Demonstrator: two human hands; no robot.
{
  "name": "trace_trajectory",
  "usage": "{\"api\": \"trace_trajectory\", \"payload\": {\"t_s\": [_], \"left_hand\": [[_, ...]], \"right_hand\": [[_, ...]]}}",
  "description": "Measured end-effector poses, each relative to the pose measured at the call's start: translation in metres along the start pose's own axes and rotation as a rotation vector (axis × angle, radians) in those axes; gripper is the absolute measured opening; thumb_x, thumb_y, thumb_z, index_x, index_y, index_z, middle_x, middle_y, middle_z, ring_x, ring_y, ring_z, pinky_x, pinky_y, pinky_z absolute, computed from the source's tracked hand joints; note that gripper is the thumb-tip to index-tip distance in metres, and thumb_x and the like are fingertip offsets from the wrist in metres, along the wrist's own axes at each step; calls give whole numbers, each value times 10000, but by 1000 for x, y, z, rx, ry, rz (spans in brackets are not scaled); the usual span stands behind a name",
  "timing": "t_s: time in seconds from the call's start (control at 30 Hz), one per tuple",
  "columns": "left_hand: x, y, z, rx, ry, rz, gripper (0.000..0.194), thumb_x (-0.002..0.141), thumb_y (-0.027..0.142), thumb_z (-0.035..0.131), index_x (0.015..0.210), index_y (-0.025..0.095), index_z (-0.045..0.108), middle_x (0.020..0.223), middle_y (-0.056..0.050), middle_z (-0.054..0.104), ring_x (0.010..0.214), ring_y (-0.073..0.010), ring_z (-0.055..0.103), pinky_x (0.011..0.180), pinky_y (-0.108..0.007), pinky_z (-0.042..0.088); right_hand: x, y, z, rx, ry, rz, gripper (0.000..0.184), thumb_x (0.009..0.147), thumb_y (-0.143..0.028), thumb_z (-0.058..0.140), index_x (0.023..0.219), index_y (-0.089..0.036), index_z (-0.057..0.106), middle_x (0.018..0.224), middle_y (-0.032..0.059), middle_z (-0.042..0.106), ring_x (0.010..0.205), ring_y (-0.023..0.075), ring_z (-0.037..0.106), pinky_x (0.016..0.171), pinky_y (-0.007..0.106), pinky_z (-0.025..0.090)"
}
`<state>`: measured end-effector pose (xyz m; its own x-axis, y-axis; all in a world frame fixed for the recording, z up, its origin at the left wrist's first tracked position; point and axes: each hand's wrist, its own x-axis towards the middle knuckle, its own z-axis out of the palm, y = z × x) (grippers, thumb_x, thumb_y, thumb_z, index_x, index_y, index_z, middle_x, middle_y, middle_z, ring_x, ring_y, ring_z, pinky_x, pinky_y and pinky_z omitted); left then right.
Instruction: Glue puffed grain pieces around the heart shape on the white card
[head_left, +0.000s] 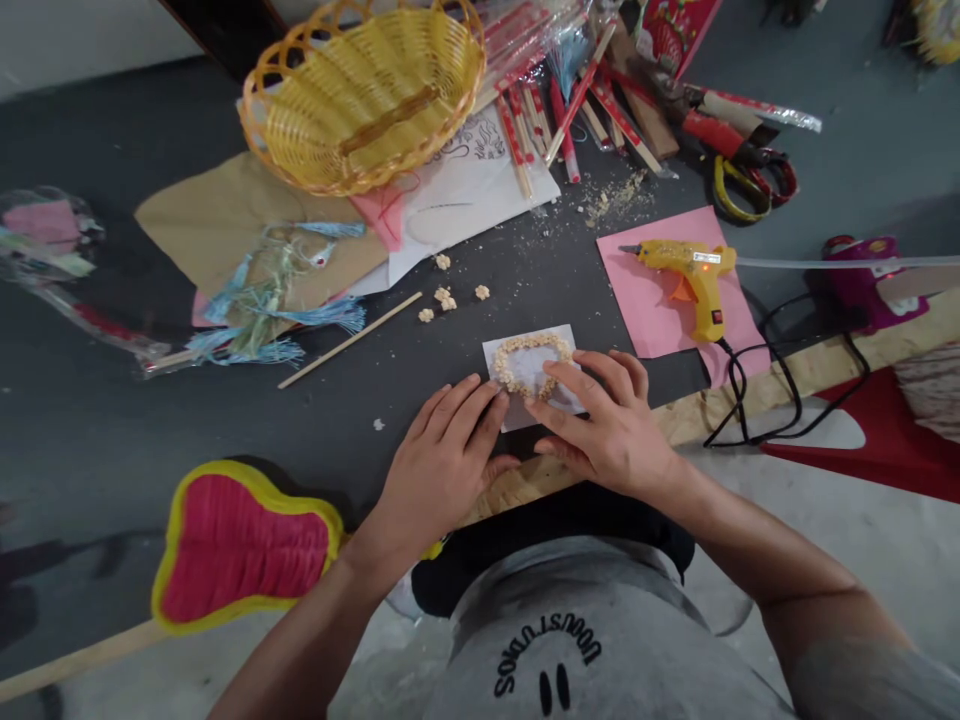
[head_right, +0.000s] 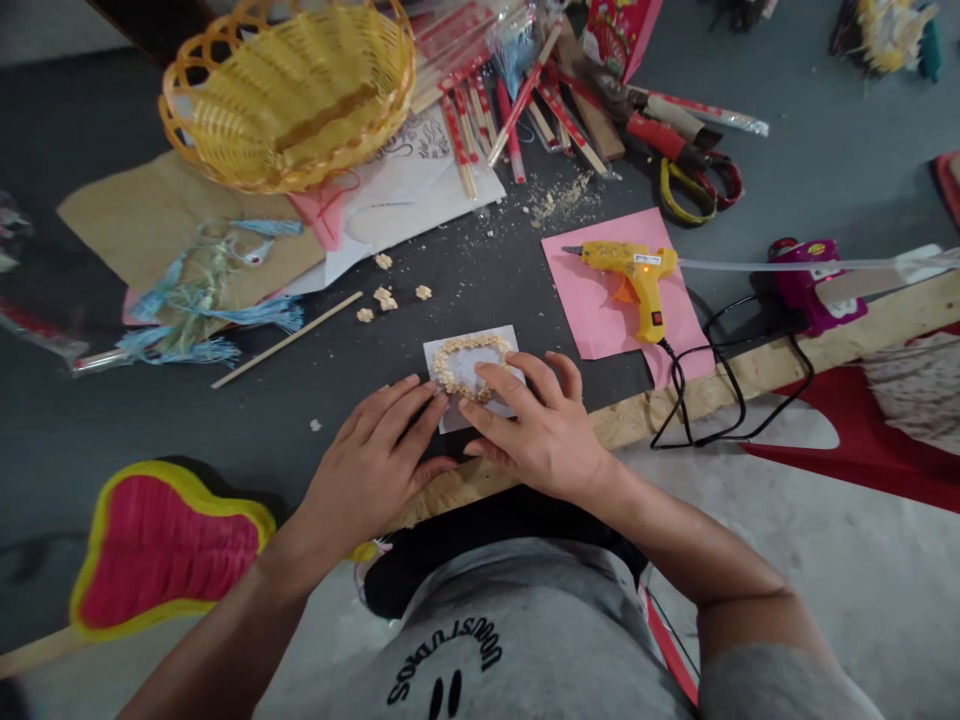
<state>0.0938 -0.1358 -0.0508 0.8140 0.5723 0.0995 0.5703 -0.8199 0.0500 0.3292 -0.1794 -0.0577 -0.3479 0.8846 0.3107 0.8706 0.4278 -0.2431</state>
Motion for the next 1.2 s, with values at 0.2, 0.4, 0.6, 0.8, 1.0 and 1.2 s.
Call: {"api": "trace_trajectory", "payload": {"t_s": [0.2,0.4,0.6,0.8,1.0,1.2], "left_hand": [[0,0,0,-28,-3,-8,540,980,454,521,1359,72,557,1361,-208,602,1322,-357,522,1080,-500,462],[-2,0,2,-88,-8,-38,543,975,459,531,1400,121,536,1385,-193,591,1348,-355,504,1101,-512,451],[-1,1,2,-106,10,-44,524,980,456,527,1387,126,532,1370,-188,605,1345,-343,514,1105,-500,445],[-2,0,3,-88,16,-27,474,980,456,526,1338,145,552,1377,-189,591,1352,-341,502,1104,-508,445],[-2,1,2,-88,9,-35,446,983,455,515,1311,158,572,1376,-191,590,1348,-344,504,1097,-519,458],[-3,1,3,-122,6,-46,440,980,452,526,1304,160,581,1392,-196,582,1363,-350,497,1103,-535,455]], "right_hand": [[1,-1,3,-15,-21,28,388,979,-567,492,1237,-324,651,1388,64,585,1318,287,424,1109,525,295],[0,0,1,0,-33,36,381,968,-560,524,1252,-334,640,1402,59,580,1325,289,422,1116,530,288],[-8,3,-5,54,57,50,144,941,-363,642,1050,-294,708,1228,20,682,1193,239,502,1057,460,338],[4,-5,-2,28,152,113,56,930,-291,669,964,-278,711,971,-9,723,993,194,528,940,400,344],[17,-8,9,13,70,133,108,952,-337,634,1004,-275,706,1015,10,705,1035,211,509,944,418,307],[18,-8,12,12,52,143,91,952,-320,631,974,-282,710,1041,8,701,1058,215,505,956,431,295]]}}
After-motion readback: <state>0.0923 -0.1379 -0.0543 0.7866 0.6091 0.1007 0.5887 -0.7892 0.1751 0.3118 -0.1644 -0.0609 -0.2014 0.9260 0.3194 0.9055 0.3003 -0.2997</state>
